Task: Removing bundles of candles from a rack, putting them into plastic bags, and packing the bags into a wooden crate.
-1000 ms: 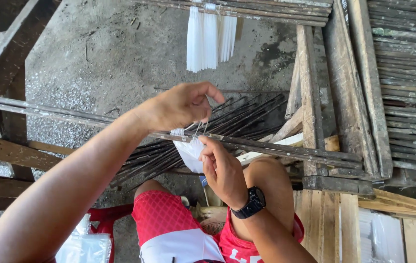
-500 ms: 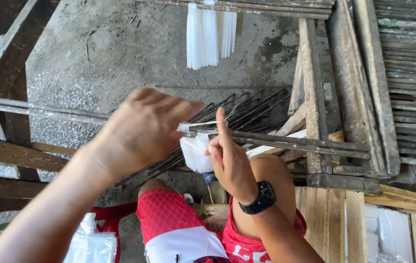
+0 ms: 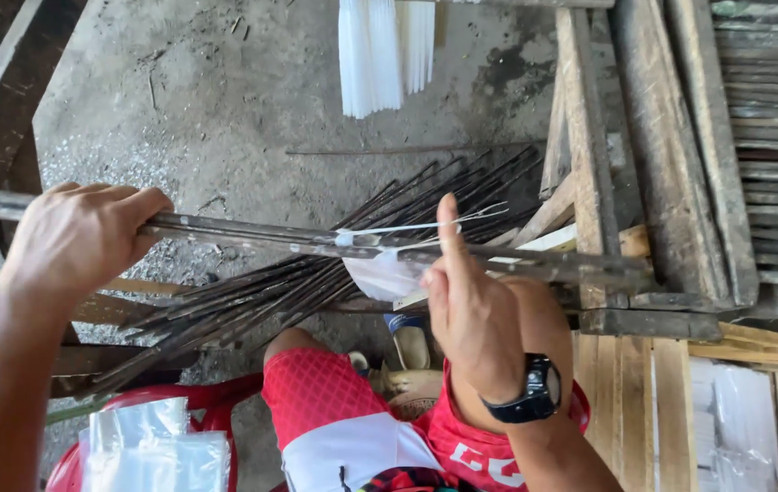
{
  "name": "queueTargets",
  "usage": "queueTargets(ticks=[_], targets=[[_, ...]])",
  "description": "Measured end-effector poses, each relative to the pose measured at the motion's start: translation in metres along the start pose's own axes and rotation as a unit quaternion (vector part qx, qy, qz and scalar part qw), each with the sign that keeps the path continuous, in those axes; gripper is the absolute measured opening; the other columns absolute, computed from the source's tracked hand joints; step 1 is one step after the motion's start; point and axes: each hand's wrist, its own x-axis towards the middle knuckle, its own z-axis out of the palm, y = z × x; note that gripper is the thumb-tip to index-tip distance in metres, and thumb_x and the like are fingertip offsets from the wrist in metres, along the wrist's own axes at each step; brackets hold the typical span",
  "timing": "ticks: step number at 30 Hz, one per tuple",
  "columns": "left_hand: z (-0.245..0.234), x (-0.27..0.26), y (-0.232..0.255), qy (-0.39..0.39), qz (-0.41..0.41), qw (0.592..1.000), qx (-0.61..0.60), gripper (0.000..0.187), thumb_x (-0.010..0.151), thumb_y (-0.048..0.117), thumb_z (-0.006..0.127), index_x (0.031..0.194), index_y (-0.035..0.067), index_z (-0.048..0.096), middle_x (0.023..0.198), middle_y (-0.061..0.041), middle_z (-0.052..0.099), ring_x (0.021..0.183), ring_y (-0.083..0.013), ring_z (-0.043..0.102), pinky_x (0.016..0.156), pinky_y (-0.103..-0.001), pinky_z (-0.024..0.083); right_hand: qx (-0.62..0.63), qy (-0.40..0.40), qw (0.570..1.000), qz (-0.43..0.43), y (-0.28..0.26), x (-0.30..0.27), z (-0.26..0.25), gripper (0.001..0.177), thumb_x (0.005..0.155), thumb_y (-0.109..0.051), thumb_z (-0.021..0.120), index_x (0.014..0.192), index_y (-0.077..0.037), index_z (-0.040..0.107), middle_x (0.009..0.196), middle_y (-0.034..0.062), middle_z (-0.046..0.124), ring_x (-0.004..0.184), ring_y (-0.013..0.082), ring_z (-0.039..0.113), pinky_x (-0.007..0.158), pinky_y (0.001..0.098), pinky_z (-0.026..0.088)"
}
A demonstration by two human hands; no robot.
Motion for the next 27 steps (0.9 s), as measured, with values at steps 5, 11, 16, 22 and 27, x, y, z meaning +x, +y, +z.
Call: queueTargets(ticks=[5, 11, 16, 22, 27], targets=[[0.015, -0.013, -0.028, 0.229, 0.085, 0.969, -0.025, 0.056, 0.081, 0.058, 0.015, 0.071, 0.016, 0.050, 0.045, 0.007, 0.041, 0.040, -0.0081, 0.047, 0.042, -0.026, 0.046, -0.011, -0.022, 1.000, 0.000, -0.001, 0.002, -0.006, 0.050, 0.093, -0.016, 0.040, 0.137, -0.010, 0.016, 0.073, -0.0029, 0.054, 0.051, 0.0142, 0.044, 0.043, 0.0283, 0.039], [-0.026, -0.036, 0.022, 0.203, 0.046, 0.975, -0.076, 0.055, 0.080, 0.061, 0.027, 0.071, 0.016, 0.057, 0.054, 0.003, 0.053, 0.043, -0.0091, 0.050, 0.039, -0.024, 0.039, 0.023, 0.007, 1.000, 0.017, 0.001, 0.015, -0.013, 0.048, 0.095, -0.018, 0.035, 0.137, -0.008, 0.016, 0.078, 0.0000, 0.054, 0.056, 0.0190, 0.050, 0.049, 0.0319, 0.039], [-0.035, -0.039, 0.037, 0.246, 0.044, 0.960, -0.127, 0.046, 0.084, 0.053, 0.035, 0.073, 0.014, 0.058, 0.061, 0.002, 0.053, 0.046, -0.0125, 0.049, 0.038, -0.025, 0.032, -0.014, 0.001, 1.000, 0.010, 0.013, 0.024, -0.024, 0.047, 0.095, -0.013, 0.037, 0.137, -0.010, 0.016, 0.084, 0.0043, 0.057, 0.057, 0.0206, 0.050, 0.050, 0.0335, 0.042], [-0.016, -0.021, 0.024, 0.184, 0.039, 0.949, -0.251, 0.032, 0.089, 0.034, 0.044, 0.073, 0.011, 0.059, 0.067, 0.000, 0.056, 0.046, -0.0109, 0.051, 0.033, -0.025, 0.040, -0.073, 0.068, 0.995, 0.001, 0.019, 0.015, -0.044, 0.043, 0.099, -0.013, 0.035, 0.139, -0.005, 0.020, 0.083, 0.0059, 0.057, 0.062, 0.0208, 0.050, 0.060, 0.0338, 0.043], [0.042, -0.018, -0.036, 0.274, 0.008, 0.918, -0.287, 0.028, 0.079, 0.016, 0.080, 0.089, -0.002, 0.060, 0.089, -0.015, 0.054, 0.090, -0.0288, 0.051, 0.080, -0.037, 0.041, -0.063, 0.127, 0.987, 0.072, 0.043, 0.010, -0.068, 0.048, 0.102, -0.006, 0.039, 0.142, -0.003, 0.012, 0.076, 0.0067, 0.052, 0.067, 0.0221, 0.050, 0.072, 0.0336, 0.044]])
